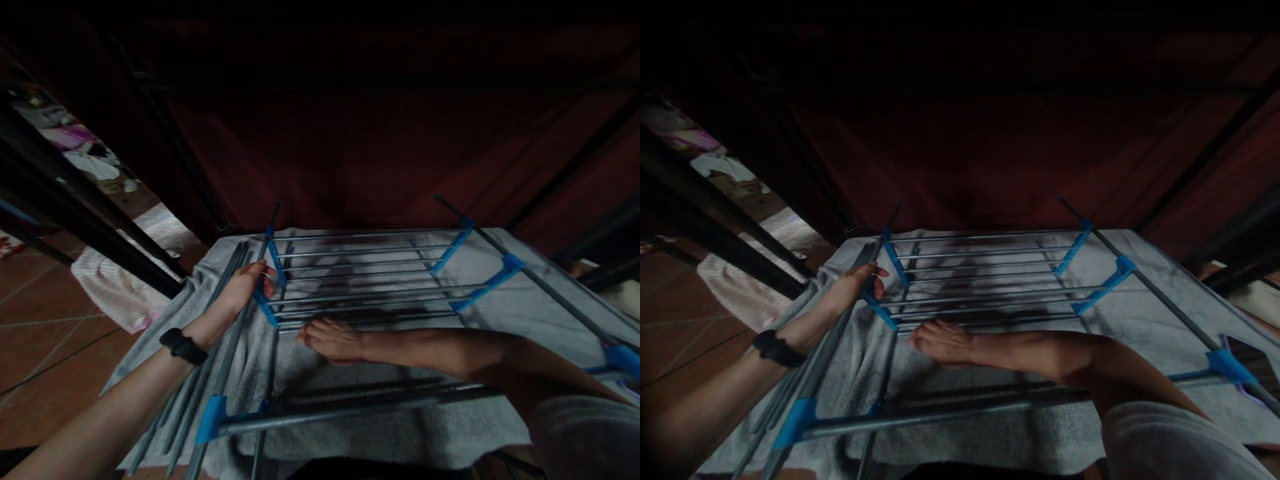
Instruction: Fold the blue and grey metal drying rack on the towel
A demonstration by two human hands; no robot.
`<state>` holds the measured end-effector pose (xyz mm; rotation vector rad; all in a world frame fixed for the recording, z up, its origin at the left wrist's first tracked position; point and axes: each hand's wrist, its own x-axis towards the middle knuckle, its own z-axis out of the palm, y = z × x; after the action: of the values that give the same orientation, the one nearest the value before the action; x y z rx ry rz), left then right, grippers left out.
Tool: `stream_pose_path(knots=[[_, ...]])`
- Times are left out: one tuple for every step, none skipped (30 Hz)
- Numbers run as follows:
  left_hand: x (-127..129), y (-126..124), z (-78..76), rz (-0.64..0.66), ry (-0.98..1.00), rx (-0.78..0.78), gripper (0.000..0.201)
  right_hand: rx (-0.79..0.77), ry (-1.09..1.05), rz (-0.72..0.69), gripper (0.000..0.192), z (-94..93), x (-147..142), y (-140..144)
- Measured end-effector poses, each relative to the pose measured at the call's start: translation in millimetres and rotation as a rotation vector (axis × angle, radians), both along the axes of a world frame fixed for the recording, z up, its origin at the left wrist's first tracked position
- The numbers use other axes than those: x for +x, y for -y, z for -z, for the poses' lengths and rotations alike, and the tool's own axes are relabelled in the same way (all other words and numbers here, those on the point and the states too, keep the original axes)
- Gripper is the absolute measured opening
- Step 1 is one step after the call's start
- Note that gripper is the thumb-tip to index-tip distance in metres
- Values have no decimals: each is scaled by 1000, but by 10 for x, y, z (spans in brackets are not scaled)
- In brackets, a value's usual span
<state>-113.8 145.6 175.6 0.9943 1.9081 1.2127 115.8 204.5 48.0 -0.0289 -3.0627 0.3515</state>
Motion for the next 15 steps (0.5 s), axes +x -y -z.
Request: stream_pose_path(knots=[[-7,-4,-2,4,7,-1,54,17,4,-44,37,46,80,36],[-13,-9,-6,5,10,-3,57,24,30,-30,36,99,160,50],[-19,-13,-9,5,7,-8,58,29,62,22,34,157,236,39],[-27,-18,-12,5,-2,-14,59,35,92,93,33,218,304,5],[-36,-23,-11,6,-10,-22,57,42,116,159,33,277,359,-46],[-47,-26,-6,5,-14,-29,55,55,136,204,32,334,400,-107],[-59,-29,4,3,-15,-35,51,77,155,225,32,388,425,-168],[-73,-31,16,0,-13,-39,47,103,172,237,31,437,432,-223],[-86,-32,30,1,-10,-43,44,129,190,247,30,480,422,-265],[-97,-32,43,1,-9,-48,42,153,208,255,29,517,399,-291],[-105,-32,52,3,-9,-52,41,170,226,263,28,547,365,-301],[-108,-32,56,-1,-9,-54,40,179,241,273,27,568,324,-297],[-106,-32,53,-5,-8,-59,39,179,252,283,27,581,280,-285],[-98,-33,43,-12,-6,-58,39,175,257,288,27,586,239,-268],[-86,-33,27,-20,-5,-53,39,173,259,291,28,584,201,-251]])
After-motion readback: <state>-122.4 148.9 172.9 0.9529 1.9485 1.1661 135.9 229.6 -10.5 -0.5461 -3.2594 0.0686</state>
